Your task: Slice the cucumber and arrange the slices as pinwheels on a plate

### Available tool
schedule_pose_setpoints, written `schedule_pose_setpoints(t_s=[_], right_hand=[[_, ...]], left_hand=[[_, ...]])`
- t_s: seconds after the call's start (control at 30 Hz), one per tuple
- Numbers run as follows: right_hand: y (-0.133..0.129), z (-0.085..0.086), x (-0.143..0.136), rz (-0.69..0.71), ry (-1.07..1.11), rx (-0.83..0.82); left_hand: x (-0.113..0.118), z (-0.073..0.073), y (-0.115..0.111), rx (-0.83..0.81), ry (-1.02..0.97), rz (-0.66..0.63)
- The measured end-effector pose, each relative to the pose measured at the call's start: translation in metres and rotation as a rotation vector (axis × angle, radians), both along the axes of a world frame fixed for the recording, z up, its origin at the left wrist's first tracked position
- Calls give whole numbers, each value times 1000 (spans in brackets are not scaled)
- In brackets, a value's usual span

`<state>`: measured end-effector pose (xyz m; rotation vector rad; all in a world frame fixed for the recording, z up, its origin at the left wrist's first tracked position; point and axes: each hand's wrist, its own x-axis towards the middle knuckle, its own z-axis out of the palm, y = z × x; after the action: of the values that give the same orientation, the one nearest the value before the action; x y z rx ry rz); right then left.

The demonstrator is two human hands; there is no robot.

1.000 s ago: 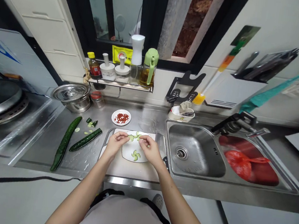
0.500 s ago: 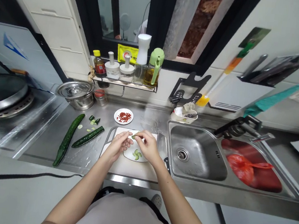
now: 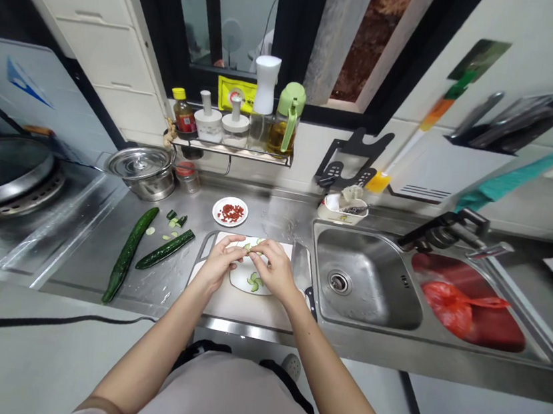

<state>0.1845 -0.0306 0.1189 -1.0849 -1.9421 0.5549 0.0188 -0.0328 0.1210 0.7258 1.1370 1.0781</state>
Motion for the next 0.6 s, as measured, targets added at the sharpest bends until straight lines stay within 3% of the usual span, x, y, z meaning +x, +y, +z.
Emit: schedule_pose_setpoints(t_s=[0.33,0.47,0.6], right_hand=[[2,-4,-6,7,-37,-89],[8,-9,-7,19,-98,-149],[18,-26,-8,56,-192,-228]], left_hand=[[-2,-11,4,217,145,26],[-7,-26,11,258,160,-3],[-15,-48,22,229,209,-77]])
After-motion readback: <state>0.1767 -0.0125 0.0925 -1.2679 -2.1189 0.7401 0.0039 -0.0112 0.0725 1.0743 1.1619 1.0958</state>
